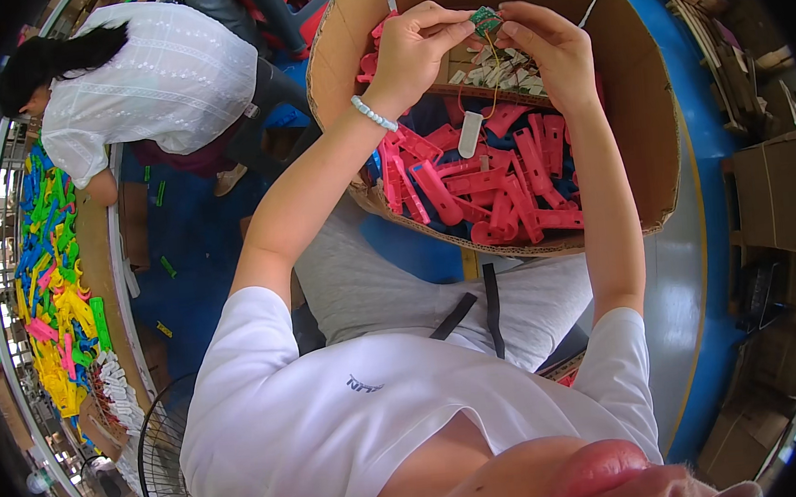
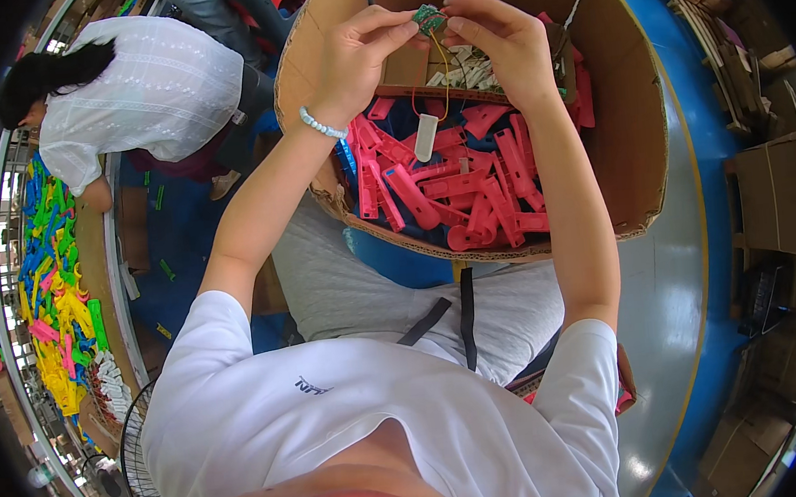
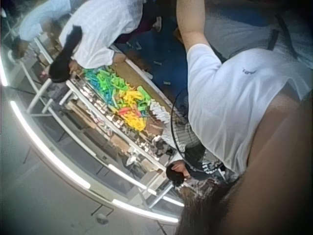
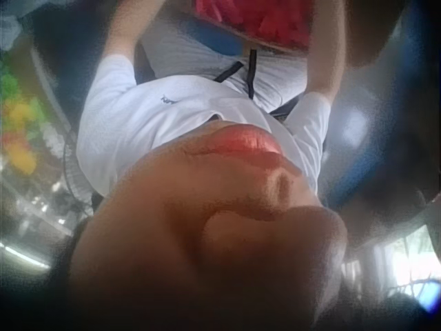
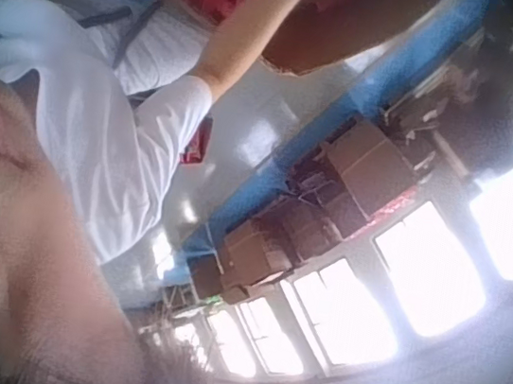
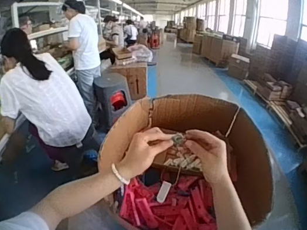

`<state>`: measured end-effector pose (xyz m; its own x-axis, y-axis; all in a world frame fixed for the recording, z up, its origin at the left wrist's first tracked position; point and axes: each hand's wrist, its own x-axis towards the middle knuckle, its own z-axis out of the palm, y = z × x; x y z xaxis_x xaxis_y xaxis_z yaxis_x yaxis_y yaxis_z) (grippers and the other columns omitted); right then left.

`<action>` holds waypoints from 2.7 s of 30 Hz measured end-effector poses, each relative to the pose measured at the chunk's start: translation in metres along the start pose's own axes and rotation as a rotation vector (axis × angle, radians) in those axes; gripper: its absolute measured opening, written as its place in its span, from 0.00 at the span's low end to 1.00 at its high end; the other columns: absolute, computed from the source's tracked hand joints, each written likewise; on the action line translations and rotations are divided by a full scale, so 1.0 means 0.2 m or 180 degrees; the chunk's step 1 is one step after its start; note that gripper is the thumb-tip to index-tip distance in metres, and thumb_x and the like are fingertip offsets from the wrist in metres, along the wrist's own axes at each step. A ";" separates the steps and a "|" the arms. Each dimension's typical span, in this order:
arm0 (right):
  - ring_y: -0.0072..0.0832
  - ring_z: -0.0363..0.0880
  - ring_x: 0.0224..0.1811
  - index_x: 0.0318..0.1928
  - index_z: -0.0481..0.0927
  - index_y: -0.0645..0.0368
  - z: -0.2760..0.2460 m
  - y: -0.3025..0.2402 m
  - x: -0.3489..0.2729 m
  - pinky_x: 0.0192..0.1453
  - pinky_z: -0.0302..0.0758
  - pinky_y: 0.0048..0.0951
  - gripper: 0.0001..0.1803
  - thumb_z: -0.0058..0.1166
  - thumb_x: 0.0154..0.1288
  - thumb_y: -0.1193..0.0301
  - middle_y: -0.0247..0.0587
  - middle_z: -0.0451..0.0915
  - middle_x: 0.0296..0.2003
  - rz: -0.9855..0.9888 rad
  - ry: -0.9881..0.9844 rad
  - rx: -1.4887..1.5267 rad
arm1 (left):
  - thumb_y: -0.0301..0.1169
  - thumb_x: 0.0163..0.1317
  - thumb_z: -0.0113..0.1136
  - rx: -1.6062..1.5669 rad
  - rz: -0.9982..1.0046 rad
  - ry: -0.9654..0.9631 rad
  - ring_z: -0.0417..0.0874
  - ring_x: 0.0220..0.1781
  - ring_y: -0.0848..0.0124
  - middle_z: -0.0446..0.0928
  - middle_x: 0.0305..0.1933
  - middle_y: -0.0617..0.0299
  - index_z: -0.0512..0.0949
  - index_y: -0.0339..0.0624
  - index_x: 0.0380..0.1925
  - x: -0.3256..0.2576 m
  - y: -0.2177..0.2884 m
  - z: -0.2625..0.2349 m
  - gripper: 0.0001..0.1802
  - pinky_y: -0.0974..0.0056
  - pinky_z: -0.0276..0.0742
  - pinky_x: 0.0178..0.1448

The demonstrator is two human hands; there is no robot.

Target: The person assembles small electronic modules into pink plastic shells by hand, taking the modules from a cardboard box and inserting them into the housings.

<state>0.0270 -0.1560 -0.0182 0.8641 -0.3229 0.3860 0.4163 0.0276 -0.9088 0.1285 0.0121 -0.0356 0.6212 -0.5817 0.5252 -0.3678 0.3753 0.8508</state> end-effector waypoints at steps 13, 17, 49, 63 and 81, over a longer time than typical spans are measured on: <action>0.24 0.83 0.40 0.46 0.83 0.69 -0.03 0.11 -0.05 0.47 0.81 0.24 0.10 0.56 0.64 0.81 0.40 0.83 0.40 -0.0329 0.0166 -0.0354 | 0.22 0.61 0.61 0.0777 0.0010 0.0321 0.82 0.34 0.73 0.80 0.35 0.60 0.85 0.32 0.39 -0.04 -0.05 0.09 0.08 0.72 0.76 0.45; 0.23 0.81 0.42 0.49 0.81 0.66 -0.06 0.12 -0.04 0.48 0.77 0.22 0.12 0.56 0.64 0.80 0.35 0.82 0.42 -0.0365 0.0320 -0.0389 | 0.26 0.60 0.63 0.0852 -0.0297 0.0380 0.80 0.38 0.70 0.81 0.35 0.57 0.85 0.33 0.35 0.00 0.05 0.17 0.07 0.65 0.73 0.45; 0.23 0.82 0.33 0.42 0.81 0.68 -0.56 -0.05 0.01 0.42 0.83 0.28 0.06 0.55 0.67 0.78 0.38 0.82 0.33 -0.0905 0.1818 0.0634 | 0.24 0.61 0.59 0.0521 -0.0464 -0.0218 0.84 0.33 0.70 0.82 0.33 0.57 0.82 0.33 0.36 -0.07 -0.58 0.68 0.06 0.68 0.78 0.39; 0.20 0.80 0.33 0.41 0.81 0.67 -0.56 -0.01 0.07 0.39 0.78 0.21 0.05 0.57 0.66 0.78 0.37 0.82 0.34 -0.1300 0.1948 0.0165 | 0.39 0.51 0.69 0.3721 -0.1434 -0.1119 0.73 0.53 0.38 0.69 0.52 0.30 0.63 0.24 0.50 -0.34 -1.48 0.69 0.36 0.46 0.70 0.58; 0.26 0.83 0.33 0.39 0.82 0.66 -0.50 0.08 -0.04 0.38 0.78 0.24 0.06 0.59 0.62 0.79 0.40 0.81 0.34 -0.1269 0.1355 -0.1586 | 0.33 0.51 0.65 0.2782 -0.2083 -0.2715 0.83 0.44 0.54 0.78 0.45 0.35 0.57 0.37 0.65 -0.13 -0.74 0.64 0.42 0.54 0.80 0.46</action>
<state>-0.0022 -0.2480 -0.0523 0.4499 -0.5584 0.6970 0.4097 -0.5644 -0.7166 0.0780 -0.1218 -0.1734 0.3529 -0.8504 -0.3902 -0.6832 -0.5191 0.5136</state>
